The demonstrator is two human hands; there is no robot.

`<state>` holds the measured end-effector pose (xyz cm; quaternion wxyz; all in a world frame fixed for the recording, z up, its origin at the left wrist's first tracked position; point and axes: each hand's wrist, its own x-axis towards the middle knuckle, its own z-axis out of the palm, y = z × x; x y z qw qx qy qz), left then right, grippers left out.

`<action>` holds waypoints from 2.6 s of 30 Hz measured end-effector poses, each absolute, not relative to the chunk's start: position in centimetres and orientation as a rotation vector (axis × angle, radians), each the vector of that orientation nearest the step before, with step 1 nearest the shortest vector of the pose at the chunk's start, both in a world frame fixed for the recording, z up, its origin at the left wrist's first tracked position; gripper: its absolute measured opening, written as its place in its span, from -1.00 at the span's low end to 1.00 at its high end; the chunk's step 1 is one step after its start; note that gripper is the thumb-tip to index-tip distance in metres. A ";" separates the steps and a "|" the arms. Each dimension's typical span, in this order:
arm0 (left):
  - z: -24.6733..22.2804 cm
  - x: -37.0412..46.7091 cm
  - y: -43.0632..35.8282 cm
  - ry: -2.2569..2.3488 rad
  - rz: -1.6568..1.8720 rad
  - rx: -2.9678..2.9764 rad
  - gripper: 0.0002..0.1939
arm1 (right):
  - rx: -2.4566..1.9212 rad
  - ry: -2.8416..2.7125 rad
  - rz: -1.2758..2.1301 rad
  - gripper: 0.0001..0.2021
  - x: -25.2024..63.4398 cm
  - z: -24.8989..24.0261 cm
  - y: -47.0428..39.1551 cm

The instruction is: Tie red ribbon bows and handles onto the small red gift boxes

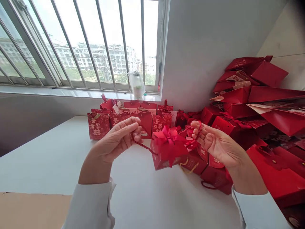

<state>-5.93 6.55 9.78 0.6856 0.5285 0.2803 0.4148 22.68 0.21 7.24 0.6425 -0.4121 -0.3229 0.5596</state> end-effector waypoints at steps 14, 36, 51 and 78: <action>10.5 -3.1 4.0 0.475 0.798 1.200 -0.43 | -0.928 -0.859 1.238 -0.77 21.9 6.9 -0.4; 7.0 -1.8 5.3 0.736 0.696 2.108 0.27 | -0.824 -0.800 1.186 -0.69 19.2 6.3 -0.8; 5.8 1.7 5.2 0.843 0.670 2.033 0.25 | -0.750 -0.566 1.162 -0.88 22.3 7.5 -0.6; 5.5 -1.5 7.7 0.458 0.571 2.022 0.05 | -0.889 -1.078 1.200 -0.60 20.6 9.2 -4.0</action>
